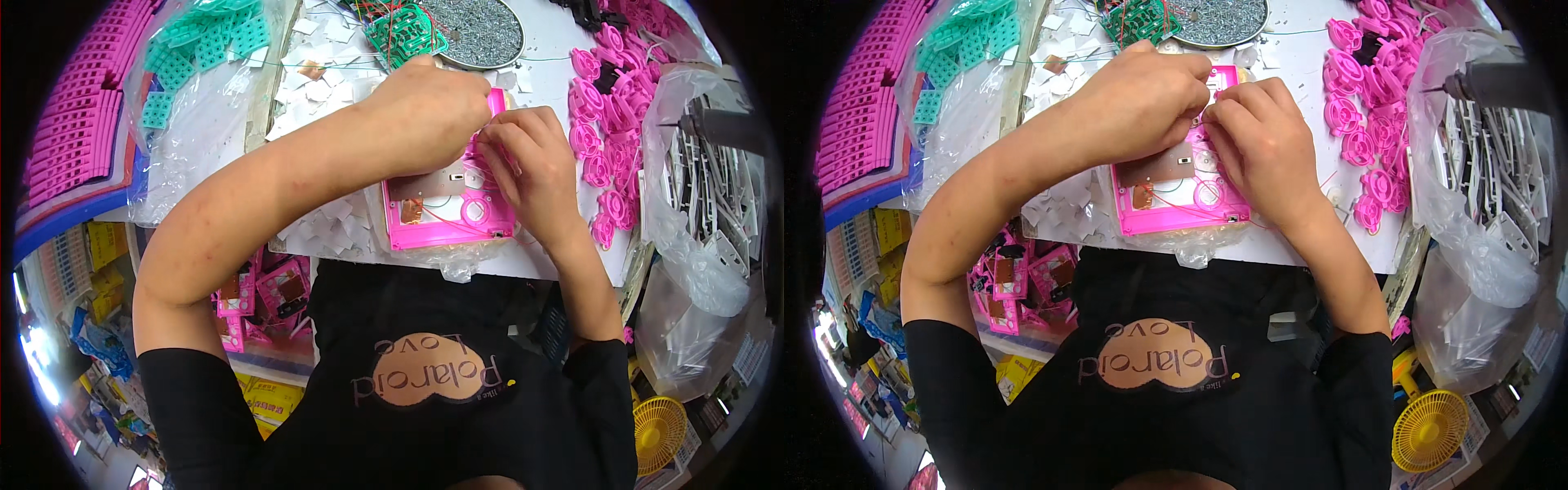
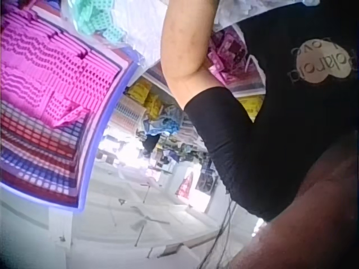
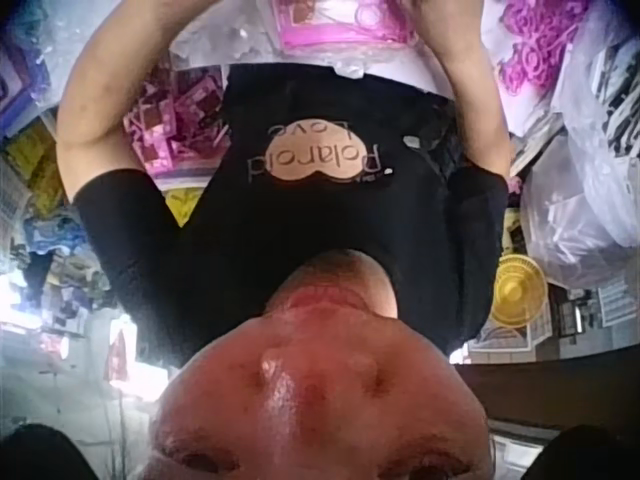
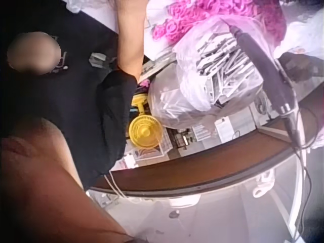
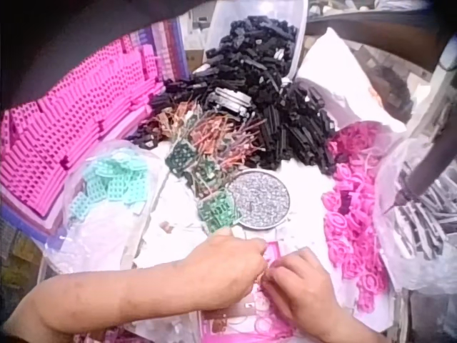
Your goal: Assembling the internal and external components of a pink toy Polaroid camera at a workbench.
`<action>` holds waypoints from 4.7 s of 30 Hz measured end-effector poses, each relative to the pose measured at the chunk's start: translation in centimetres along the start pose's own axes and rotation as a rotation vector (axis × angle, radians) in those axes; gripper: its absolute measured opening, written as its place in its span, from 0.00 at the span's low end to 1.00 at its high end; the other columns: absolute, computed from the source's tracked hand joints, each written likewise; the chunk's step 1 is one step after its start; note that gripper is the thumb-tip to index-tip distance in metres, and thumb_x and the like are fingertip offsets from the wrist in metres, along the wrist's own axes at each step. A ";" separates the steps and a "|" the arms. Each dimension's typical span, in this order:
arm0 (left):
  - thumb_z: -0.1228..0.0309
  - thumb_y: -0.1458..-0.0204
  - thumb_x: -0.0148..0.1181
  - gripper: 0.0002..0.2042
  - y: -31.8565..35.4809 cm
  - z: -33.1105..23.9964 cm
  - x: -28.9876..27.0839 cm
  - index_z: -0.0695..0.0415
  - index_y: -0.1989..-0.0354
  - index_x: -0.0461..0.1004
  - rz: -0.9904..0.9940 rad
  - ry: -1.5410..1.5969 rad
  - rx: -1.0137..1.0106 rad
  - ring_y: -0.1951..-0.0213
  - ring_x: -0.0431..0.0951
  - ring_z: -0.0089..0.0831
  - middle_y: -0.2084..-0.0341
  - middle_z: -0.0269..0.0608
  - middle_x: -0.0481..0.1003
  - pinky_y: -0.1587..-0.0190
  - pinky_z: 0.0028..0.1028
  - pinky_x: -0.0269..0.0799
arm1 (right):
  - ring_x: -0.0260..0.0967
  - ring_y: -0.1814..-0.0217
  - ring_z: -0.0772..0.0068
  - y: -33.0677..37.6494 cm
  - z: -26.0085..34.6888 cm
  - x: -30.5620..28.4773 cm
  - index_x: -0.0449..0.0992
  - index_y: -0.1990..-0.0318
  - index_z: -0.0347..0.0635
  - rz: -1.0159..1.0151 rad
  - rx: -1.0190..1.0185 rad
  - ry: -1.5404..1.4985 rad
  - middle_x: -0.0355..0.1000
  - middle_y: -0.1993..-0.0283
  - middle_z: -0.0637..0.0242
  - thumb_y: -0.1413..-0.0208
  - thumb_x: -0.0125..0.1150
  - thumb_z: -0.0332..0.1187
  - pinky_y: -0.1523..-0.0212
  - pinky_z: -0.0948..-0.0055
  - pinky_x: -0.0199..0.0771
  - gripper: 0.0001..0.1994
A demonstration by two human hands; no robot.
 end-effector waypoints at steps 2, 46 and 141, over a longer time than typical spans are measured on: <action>0.72 0.50 0.63 0.06 0.0 0.2 0.4 0.61 0.74 0.80 0.004 0.034 -0.039 0.62 0.80 0.47 0.67 0.46 0.77 0.57 0.45 0.74 | 0.69 0.56 0.56 0.0 0.0 0.1 0.79 0.65 0.40 -0.019 0.020 -0.017 0.75 0.61 0.64 0.52 0.70 0.26 0.54 0.62 0.73 0.07; 0.77 0.53 0.62 0.04 -1.6 1.7 -1.5 0.62 0.71 0.82 0.253 0.004 0.014 0.68 0.83 0.49 0.76 0.53 0.80 0.62 0.41 0.78 | 0.70 0.52 0.54 0.3 0.8 -0.2 0.83 0.54 0.44 0.138 -0.106 0.039 0.74 0.56 0.61 0.52 0.69 0.28 0.53 0.57 0.73 0.15; 0.71 0.51 0.67 0.03 8.5 1.7 0.1 0.50 0.70 0.78 -0.672 0.061 -0.197 0.64 0.77 0.32 0.72 0.31 0.76 0.43 0.42 0.57 | 0.72 0.61 0.57 -4.4 5.9 -1.9 0.71 0.41 0.37 0.240 -0.292 -0.006 0.76 0.67 0.65 0.49 0.63 0.31 0.58 0.57 0.72 0.25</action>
Point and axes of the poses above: each hand's wrist, its own y-axis away from the middle knuckle, its own x-axis out of the palm, z = x × y, the point moved 3 cm from there along -y, towards the middle knuckle
